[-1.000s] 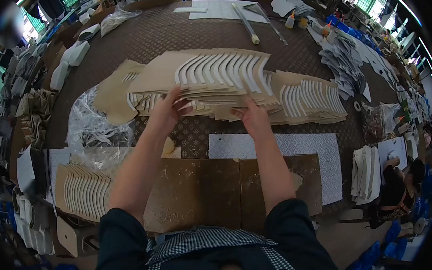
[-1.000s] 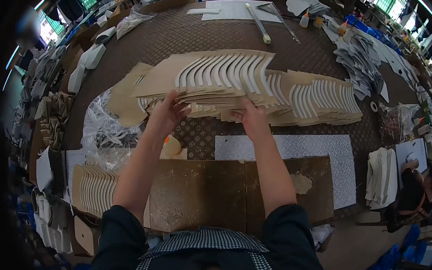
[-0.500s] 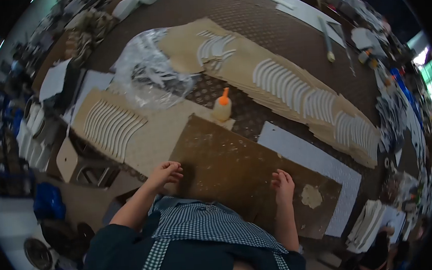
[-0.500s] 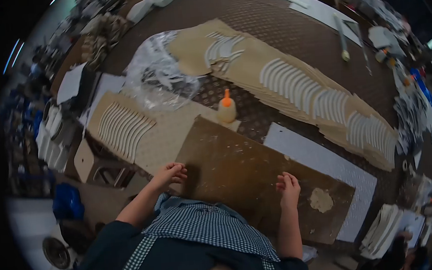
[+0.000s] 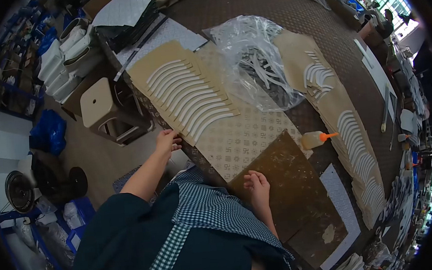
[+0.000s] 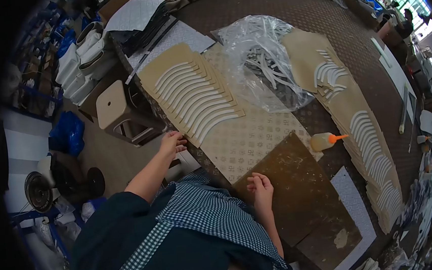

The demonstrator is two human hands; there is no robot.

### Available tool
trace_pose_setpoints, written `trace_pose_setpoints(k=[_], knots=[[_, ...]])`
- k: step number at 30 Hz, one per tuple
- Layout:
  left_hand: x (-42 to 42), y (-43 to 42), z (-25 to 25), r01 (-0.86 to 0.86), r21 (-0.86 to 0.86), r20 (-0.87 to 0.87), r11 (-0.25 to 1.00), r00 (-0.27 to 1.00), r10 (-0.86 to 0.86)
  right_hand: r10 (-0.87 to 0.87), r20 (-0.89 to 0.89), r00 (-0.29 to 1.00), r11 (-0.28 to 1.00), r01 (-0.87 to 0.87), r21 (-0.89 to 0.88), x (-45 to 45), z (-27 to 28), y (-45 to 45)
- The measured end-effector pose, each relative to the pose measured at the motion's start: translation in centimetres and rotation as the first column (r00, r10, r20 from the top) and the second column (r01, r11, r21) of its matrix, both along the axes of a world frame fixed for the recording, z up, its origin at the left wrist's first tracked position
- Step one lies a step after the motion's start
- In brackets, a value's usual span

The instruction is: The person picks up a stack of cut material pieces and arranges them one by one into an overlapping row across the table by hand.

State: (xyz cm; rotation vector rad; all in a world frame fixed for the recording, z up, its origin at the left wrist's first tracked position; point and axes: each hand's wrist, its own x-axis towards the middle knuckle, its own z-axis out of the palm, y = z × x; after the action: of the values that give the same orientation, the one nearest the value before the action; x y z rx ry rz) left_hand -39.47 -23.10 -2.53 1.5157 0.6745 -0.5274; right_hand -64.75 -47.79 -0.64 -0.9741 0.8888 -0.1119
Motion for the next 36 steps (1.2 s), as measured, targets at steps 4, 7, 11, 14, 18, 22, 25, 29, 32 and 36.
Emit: trace_pose_setpoints(k=[4, 7, 11, 14, 18, 22, 25, 29, 32, 36], knots=[[2.2, 2.0, -2.6, 0.084, -0.245, -0.047, 0.966, 0.994, -0.099, 0.196, -0.012, 0.981, 0.970, -0.192, 0.146, 6.9, -0.4, 5.6], [2.8, 2.5, -0.7, 0.163, -0.249, -0.114, 0.955, 0.974, -0.196, 0.337, -0.036, 0.941, 0.922, -0.322, 0.217, 10.2, -0.5, 8.9], [4.3, 2.6, -1.5, 0.195, -0.274, -0.071, 0.942, 0.972, -0.222, 0.437, -0.031, 0.899, 0.871, -0.414, 0.264, 12.2, -0.8, 11.5], [4.7, 2.6, -0.8, 0.105, -0.398, -0.063, 0.911, 0.988, -0.141, 0.463, 0.037, 0.886, 0.841, -0.452, 0.297, 13.9, -0.5, 12.7], [5.9, 3.6, 0.1, 0.073, -0.501, -0.055, 0.863, 0.992, -0.116, 0.353, 0.173, 0.919, 0.901, -0.384, 0.200, 17.3, -2.7, 14.6], [7.9, 3.4, 0.3, 0.067, -0.438, -0.058, 0.897, 0.993, -0.103, 0.275, 0.163, 0.948, 0.957, -0.286, 0.051, 22.0, -4.7, 16.0], [11.7, 4.3, -1.4, 0.041, -0.346, 0.036, 0.937, 0.999, -0.030, 0.066, 0.167, 0.984, 0.995, -0.076, 0.057, 25.2, -4.6, 17.2], [17.5, 5.6, -1.1, -0.131, -0.254, 0.088, 0.958, 0.983, 0.158, -0.051, 0.188, 0.981, 0.991, 0.027, 0.127, 26.9, -1.3, 18.5], [21.3, 6.9, -2.8, -0.019, -0.100, -0.049, 0.995, 0.999, 0.014, -0.114, 0.181, 0.977, 0.980, 0.081, 0.180, 27.3, -0.6, 18.9], [22.5, 8.3, -3.9, 0.096, -0.091, -0.015, 0.991, 0.995, -0.098, -0.198, 0.127, 0.972, 0.966, 0.172, 0.191, 28.3, -0.5, 19.7]])
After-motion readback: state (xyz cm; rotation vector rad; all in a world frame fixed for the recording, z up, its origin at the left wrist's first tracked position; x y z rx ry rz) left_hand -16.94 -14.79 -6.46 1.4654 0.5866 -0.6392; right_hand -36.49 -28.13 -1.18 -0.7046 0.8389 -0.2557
